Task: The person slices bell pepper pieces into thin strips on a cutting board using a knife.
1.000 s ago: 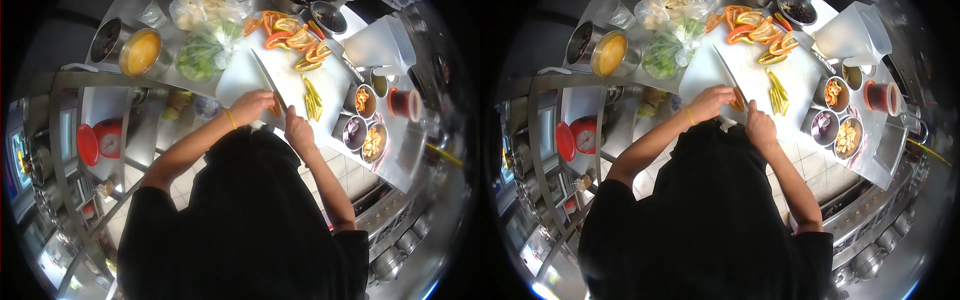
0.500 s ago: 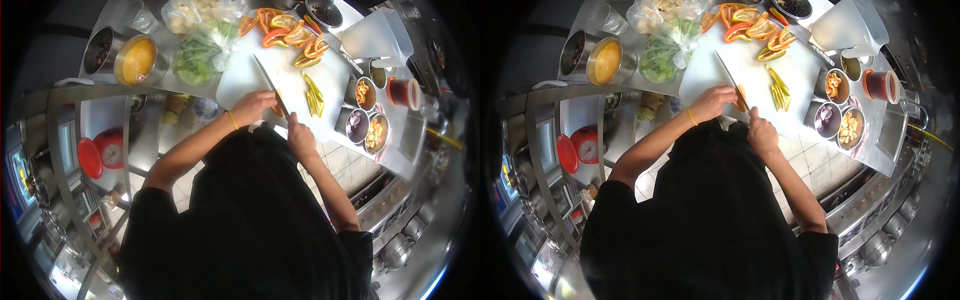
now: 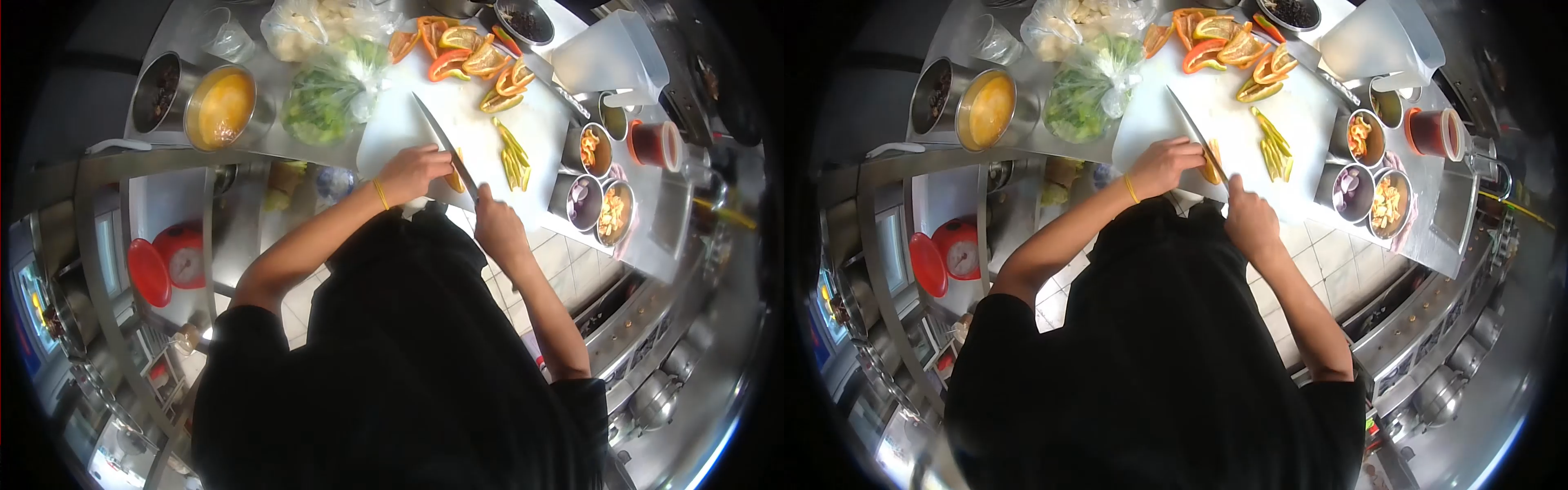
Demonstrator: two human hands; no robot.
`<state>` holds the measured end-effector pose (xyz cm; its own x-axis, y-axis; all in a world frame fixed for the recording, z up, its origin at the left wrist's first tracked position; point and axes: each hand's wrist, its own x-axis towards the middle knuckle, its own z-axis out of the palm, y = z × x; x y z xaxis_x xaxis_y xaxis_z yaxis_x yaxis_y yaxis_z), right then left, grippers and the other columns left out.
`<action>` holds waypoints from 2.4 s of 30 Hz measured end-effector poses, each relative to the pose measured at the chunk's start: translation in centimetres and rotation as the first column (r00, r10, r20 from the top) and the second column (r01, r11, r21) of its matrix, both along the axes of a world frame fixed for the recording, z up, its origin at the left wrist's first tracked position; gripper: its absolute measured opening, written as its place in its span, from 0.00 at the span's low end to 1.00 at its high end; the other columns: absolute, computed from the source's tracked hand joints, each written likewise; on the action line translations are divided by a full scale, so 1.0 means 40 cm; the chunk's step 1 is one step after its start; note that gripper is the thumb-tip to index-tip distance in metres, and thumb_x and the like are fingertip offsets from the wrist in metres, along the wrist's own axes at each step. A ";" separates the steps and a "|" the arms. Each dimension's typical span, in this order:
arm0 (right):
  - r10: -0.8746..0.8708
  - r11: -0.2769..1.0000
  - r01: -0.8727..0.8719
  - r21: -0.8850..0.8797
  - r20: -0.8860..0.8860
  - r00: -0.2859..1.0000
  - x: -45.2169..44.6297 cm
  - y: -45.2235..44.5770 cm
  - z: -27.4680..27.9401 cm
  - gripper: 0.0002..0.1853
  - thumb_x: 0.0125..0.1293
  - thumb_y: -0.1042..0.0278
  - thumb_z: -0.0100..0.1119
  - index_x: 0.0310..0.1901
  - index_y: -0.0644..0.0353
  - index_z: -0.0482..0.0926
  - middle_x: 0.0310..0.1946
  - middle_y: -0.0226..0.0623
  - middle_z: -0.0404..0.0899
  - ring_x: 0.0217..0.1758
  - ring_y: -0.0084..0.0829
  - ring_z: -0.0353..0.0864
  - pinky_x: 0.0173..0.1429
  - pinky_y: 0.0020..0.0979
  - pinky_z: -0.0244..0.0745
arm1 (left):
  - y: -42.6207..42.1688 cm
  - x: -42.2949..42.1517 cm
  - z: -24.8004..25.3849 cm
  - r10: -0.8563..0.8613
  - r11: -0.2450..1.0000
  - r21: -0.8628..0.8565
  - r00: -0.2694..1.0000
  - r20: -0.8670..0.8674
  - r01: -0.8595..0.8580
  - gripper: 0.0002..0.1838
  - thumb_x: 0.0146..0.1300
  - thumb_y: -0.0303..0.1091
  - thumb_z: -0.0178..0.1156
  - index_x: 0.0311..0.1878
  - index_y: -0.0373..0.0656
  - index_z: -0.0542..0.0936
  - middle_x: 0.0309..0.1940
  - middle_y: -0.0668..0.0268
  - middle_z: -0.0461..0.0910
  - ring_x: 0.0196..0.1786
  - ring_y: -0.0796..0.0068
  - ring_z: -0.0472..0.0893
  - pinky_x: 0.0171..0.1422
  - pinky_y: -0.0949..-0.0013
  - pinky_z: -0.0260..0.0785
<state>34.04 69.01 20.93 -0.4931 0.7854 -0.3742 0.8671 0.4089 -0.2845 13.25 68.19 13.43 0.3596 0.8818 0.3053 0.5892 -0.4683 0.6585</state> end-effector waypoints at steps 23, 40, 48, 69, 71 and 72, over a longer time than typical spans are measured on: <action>-0.083 0.996 0.084 0.002 -0.049 0.995 -0.017 -0.081 -0.083 0.16 0.61 0.78 0.48 0.51 0.68 0.64 0.25 0.58 0.81 0.30 0.57 0.83 0.35 0.53 0.79 | 0.017 -0.047 -0.037 -0.052 0.972 0.230 0.999 -0.002 0.051 0.07 0.53 0.26 0.56 0.35 0.42 0.80 0.38 0.68 0.78 0.40 0.67 0.80 0.42 0.65 0.76; -0.146 0.986 0.137 -0.093 -0.106 0.984 0.064 -0.029 -0.060 0.11 0.68 0.69 0.52 0.47 0.63 0.64 0.25 0.62 0.79 0.32 0.63 0.81 0.38 0.57 0.76 | 0.005 -0.070 -0.010 -0.026 0.975 0.218 0.999 -0.042 0.034 0.12 0.49 0.19 0.55 0.37 0.37 0.81 0.41 0.64 0.81 0.40 0.63 0.78 0.46 0.63 0.73; -0.078 0.990 0.092 -0.111 0.123 0.989 0.036 -0.104 0.041 0.12 0.64 0.77 0.47 0.49 0.65 0.63 0.24 0.59 0.80 0.31 0.58 0.83 0.37 0.54 0.79 | 0.014 -0.055 -0.034 -0.017 0.963 0.267 0.999 -0.031 0.025 0.12 0.48 0.18 0.56 0.38 0.35 0.81 0.42 0.61 0.80 0.42 0.61 0.78 0.47 0.63 0.73; -0.108 0.991 0.101 -0.084 -0.082 0.991 0.018 -0.073 -0.039 0.11 0.68 0.73 0.48 0.49 0.63 0.63 0.22 0.59 0.78 0.28 0.62 0.80 0.35 0.59 0.73 | 0.006 -0.052 -0.051 0.015 0.973 0.230 1.000 0.008 -0.016 0.12 0.48 0.17 0.57 0.38 0.34 0.82 0.42 0.59 0.81 0.45 0.59 0.81 0.48 0.63 0.77; -0.089 0.993 0.085 -0.082 -0.049 0.995 0.033 -0.089 0.015 0.12 0.65 0.75 0.47 0.49 0.64 0.63 0.22 0.59 0.79 0.28 0.61 0.80 0.34 0.57 0.75 | 0.005 -0.055 -0.052 0.020 0.983 0.183 1.000 -0.008 -0.018 0.11 0.48 0.17 0.57 0.37 0.34 0.82 0.42 0.59 0.81 0.45 0.59 0.81 0.47 0.63 0.77; -0.069 0.993 0.068 -0.099 -0.013 0.997 0.045 -0.112 0.032 0.13 0.62 0.77 0.46 0.49 0.66 0.63 0.22 0.58 0.79 0.28 0.59 0.81 0.34 0.55 0.76 | -0.001 -0.053 -0.050 0.027 0.984 0.175 1.000 -0.003 -0.026 0.11 0.48 0.17 0.57 0.37 0.34 0.82 0.42 0.59 0.81 0.45 0.59 0.81 0.47 0.63 0.77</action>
<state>35.82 64.53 22.20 -0.4462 0.7774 -0.4433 0.8869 0.3180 -0.3351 11.12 68.14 11.43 0.3389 0.8244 0.4534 0.6065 -0.5598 0.5645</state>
